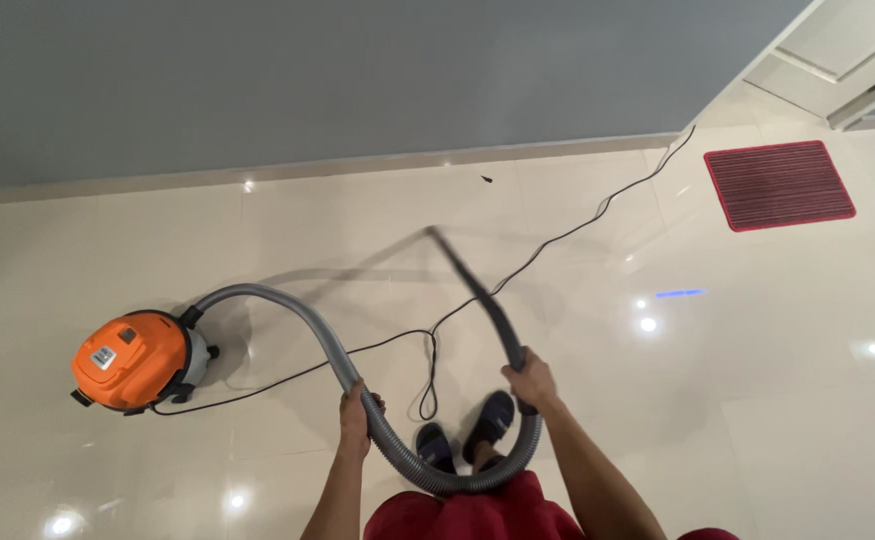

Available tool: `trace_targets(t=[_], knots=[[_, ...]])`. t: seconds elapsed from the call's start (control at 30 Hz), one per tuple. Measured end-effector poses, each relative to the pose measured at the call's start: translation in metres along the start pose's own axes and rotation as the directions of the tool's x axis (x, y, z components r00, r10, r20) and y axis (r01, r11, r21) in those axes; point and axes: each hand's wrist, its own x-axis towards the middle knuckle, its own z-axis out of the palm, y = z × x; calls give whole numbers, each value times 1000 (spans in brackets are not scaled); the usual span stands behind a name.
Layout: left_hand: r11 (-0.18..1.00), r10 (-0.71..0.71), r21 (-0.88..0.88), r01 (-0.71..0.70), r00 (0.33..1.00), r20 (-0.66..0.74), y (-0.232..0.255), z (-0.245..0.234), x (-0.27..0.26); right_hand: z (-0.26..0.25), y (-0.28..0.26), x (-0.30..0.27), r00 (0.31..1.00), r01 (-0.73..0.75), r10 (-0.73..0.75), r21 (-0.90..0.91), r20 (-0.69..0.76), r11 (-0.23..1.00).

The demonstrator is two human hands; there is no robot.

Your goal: The person vacuums the floor along the baseboard and corners of a room using the crevice tool attachment of a vacuum cleaner.

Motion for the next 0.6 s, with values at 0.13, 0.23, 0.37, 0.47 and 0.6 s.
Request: trace_targets(t=[0.13, 0.23, 0.37, 0.47, 0.6], knots=[[1000, 8, 17, -9, 1000, 12, -3, 0, -4, 12, -9, -14, 994, 27, -24, -28, 109, 999], [1000, 10, -5, -10, 1000, 0, -6, -1, -6, 7, -5, -19, 995, 7, -9, 16, 103, 1000], [999, 6, -40, -8, 999, -37, -11, -4, -15, -12, 19, -21, 999, -53, 54, 122, -3, 991], [995, 67, -70, -68, 998, -20, -19, -3, -26, -35, 35, -25, 988, -103, 118, 141, -103, 985], [993, 61, -98, -63, 998, -25, -40, -1, -44, -63, 47, -29, 955, -226, 232, 52, -187, 973]])
